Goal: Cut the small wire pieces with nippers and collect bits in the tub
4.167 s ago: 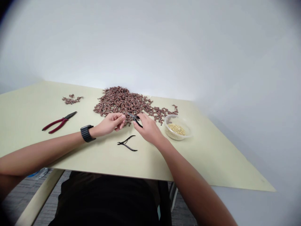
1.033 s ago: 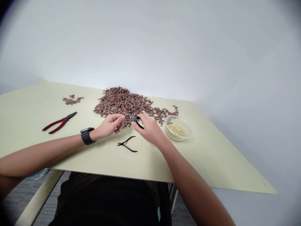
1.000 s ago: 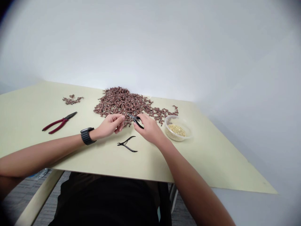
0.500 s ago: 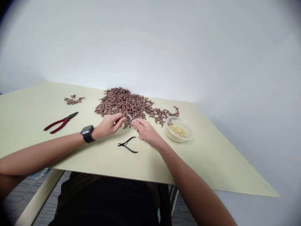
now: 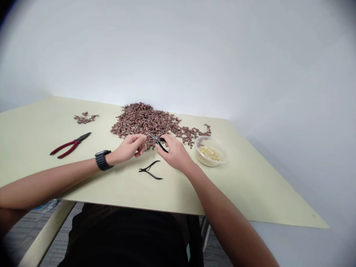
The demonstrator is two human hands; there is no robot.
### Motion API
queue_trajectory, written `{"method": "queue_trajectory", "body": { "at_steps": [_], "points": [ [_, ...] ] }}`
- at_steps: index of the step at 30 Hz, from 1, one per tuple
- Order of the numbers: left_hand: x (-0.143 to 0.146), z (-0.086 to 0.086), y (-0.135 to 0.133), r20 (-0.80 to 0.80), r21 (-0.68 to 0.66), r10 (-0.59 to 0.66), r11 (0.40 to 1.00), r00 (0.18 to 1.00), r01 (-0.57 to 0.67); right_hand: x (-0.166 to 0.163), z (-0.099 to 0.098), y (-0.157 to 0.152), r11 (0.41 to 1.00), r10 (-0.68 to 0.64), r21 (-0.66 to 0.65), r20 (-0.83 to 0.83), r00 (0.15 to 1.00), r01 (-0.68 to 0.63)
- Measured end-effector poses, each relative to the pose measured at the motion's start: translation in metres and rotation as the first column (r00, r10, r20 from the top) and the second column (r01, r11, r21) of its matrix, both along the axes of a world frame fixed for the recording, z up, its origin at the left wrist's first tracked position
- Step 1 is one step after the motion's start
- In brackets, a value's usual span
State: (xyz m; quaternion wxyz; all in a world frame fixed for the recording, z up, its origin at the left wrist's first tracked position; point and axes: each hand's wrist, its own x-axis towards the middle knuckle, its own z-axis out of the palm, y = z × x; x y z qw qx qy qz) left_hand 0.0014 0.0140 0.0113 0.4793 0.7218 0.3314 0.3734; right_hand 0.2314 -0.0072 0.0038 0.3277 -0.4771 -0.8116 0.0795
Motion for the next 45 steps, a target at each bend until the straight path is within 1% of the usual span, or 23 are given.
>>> {"method": "queue_trajectory", "body": {
  "at_steps": [7,10,12,15,18,20,23,26,28,29,31,33,34,35,36,37,38,39,40,41,42,43,45],
  "points": [
    [-0.001,0.001,0.001,0.103,-0.134,-0.061,0.988,0.993,0.075,0.002,-0.001,0.001,1.000,0.005,0.022,0.031,1.000,-0.006],
    [0.001,0.000,0.002,0.134,-0.154,-0.057,0.985,0.989,0.078,-0.003,-0.002,-0.002,0.999,-0.027,0.021,-0.004,1.000,0.027],
    [0.002,-0.001,0.002,0.147,-0.145,-0.047,0.987,0.988,0.068,-0.009,-0.003,-0.005,0.998,-0.058,-0.002,-0.060,0.997,0.058],
    [0.004,-0.002,0.000,0.138,-0.100,-0.018,0.994,0.990,0.032,-0.021,-0.006,-0.009,0.992,-0.085,-0.113,-0.198,0.976,0.063],
    [0.005,-0.003,-0.002,0.067,0.024,0.046,0.999,0.997,-0.047,-0.032,-0.009,-0.012,0.958,-0.089,-0.284,-0.395,0.915,-0.030],
    [0.005,-0.003,-0.003,-0.006,0.147,0.107,0.984,0.994,-0.105,-0.038,-0.010,-0.014,0.906,-0.119,-0.406,-0.523,0.844,-0.123],
    [0.004,-0.004,-0.004,-0.123,0.341,0.215,0.926,0.969,-0.162,-0.044,-0.008,-0.016,0.773,-0.220,-0.565,-0.665,0.714,-0.289],
    [0.002,-0.009,-0.001,-0.209,0.484,0.297,0.860,0.932,-0.165,-0.045,-0.003,-0.019,0.658,-0.288,-0.604,-0.753,0.592,-0.449],
    [-0.002,-0.014,0.006,-0.262,0.563,0.323,0.817,0.909,-0.128,-0.042,0.003,-0.020,0.586,-0.313,-0.597,-0.790,0.527,-0.547],
    [-0.005,-0.018,0.011,-0.293,0.605,0.334,0.790,0.896,-0.097,-0.040,0.007,-0.019,0.538,-0.328,-0.594,-0.801,0.500,-0.599],
    [-0.011,-0.023,0.021,-0.355,0.693,0.363,0.720,0.862,-0.017,-0.032,0.014,-0.018,0.420,-0.358,-0.584,-0.810,0.465,-0.695],
    [-0.016,-0.026,0.028,-0.386,0.766,0.397,0.642,0.833,0.049,-0.024,0.020,-0.015,0.299,-0.370,-0.577,-0.804,0.465,-0.760],
    [-0.018,-0.026,0.030,-0.387,0.783,0.403,0.619,0.830,0.064,-0.020,0.022,-0.013,0.258,-0.363,-0.582,-0.798,0.481,-0.771],
    [-0.018,-0.024,0.030,-0.377,0.784,0.399,0.618,0.836,0.058,-0.017,0.023,-0.012,0.246,-0.347,-0.596,-0.791,0.504,-0.765],
    [-0.017,-0.022,0.028,-0.361,0.765,0.382,0.644,0.851,0.035,-0.014,0.022,-0.011,0.270,-0.324,-0.616,-0.782,0.532,-0.740],
    [-0.015,-0.019,0.025,-0.335,0.726,0.359,0.687,0.871,-0.004,-0.013,0.020,-0.010,0.338,-0.297,-0.638,-0.770,0.565,-0.692],
    [-0.013,-0.015,0.020,-0.300,0.669,0.332,0.742,0.894,-0.051,-0.012,0.018,-0.009,0.446,-0.264,-0.653,-0.749,0.608,-0.612],
    [-0.010,-0.011,0.015,-0.268,0.597,0.296,0.798,0.917,-0.083,-0.012,0.015,-0.008,0.581,-0.227,-0.644,-0.716,0.660,-0.498],
    [-0.007,-0.008,0.010,-0.236,0.527,0.261,0.843,0.936,-0.102,-0.012,0.011,-0.007,0.719,-0.188,-0.595,-0.665,0.723,-0.360],
    [-0.004,-0.004,0.005,-0.211,0.453,0.220,0.885,0.952,-0.104,-0.011,0.009,-0.006,0.836,-0.151,-0.504,-0.593,0.791,-0.218],
    [-0.002,-0.002,0.001,-0.191,0.380,0.178,0.920,0.965,-0.095,-0.011,0.006,-0.006,0.917,-0.123,-0.387,-0.505,0.854,-0.097],
    [0.000,0.000,-0.002,-0.175,0.310,0.138,0.947,0.975,-0.079,-0.010,0.004,-0.005,0.964,-0.101,-0.265,-0.413,0.905,-0.014],
    [0.002,0.003,-0.006,-0.143,0.192,0.071,0.980,0.987,-0.042,-0.007,0.002,-0.003,0.995,-0.070,-0.082,-0.254,0.965,0.051]
  ]
}}
